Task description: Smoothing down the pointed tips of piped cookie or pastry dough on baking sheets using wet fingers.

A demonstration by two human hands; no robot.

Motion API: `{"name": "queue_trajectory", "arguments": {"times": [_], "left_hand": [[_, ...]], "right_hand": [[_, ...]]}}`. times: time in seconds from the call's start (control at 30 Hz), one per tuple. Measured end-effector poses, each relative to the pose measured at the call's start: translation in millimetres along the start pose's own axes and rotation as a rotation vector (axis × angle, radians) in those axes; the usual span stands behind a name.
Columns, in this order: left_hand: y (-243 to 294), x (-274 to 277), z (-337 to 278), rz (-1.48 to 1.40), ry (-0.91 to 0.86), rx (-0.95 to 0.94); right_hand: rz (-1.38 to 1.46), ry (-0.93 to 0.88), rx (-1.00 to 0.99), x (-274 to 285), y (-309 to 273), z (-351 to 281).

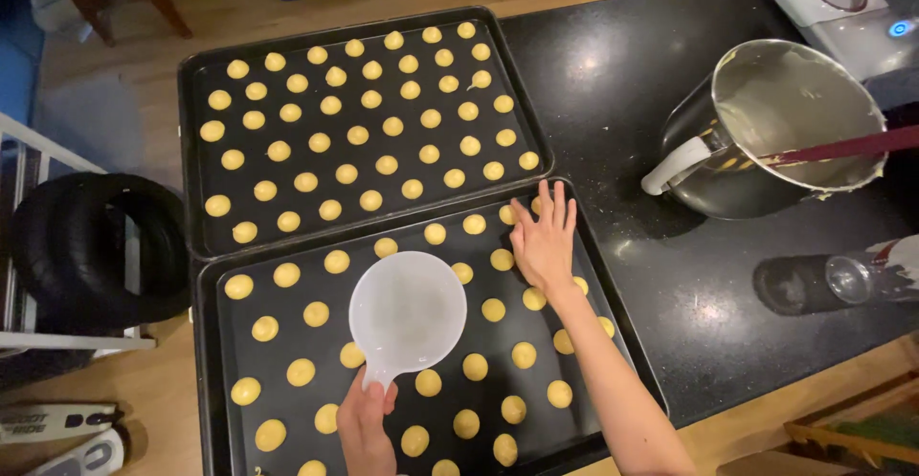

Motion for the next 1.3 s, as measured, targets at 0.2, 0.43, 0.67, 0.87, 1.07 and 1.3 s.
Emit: {"name": "queue_trajectory", "arguments": {"times": [0.2, 0.43, 0.67, 0.87, 1.07, 1.3], "left_hand": [[15, -34, 5, 0.074, -0.054, 0.004], [12, -67, 3, 0.015, -0.132, -0.035], [-3, -52, -6, -0.035, -0.079, 0.029], [-7, -25, -5, -0.014, 0.048, 0.040], [-5, -16, -6, 0.018, 0.081, 0.056], [2, -23, -9, 0.000, 0.074, 0.033]], "right_hand": [[1.288, 0.107, -0.381, 134, -57, 10], [0.626, -0.172, 0.355, 151, -65, 5], [0.091, -0.007, -0.027, 48, 49, 13], [-0.034, -0.015, 0.301, 2, 50, 11], [-0.076, -0.010, 0.253, -3, 60, 6], [-0.085, -0.024, 0.198, -4, 70, 5]]}}
Point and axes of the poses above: each hand's wrist, its own z-axis towards the middle knuckle, its own x-axis out of the back of the hand, y = z × x, the point moved 5 cm from there along z, towards the middle knuckle, and after that the axes turned 12 degrees about y, right-handed, at the moved point
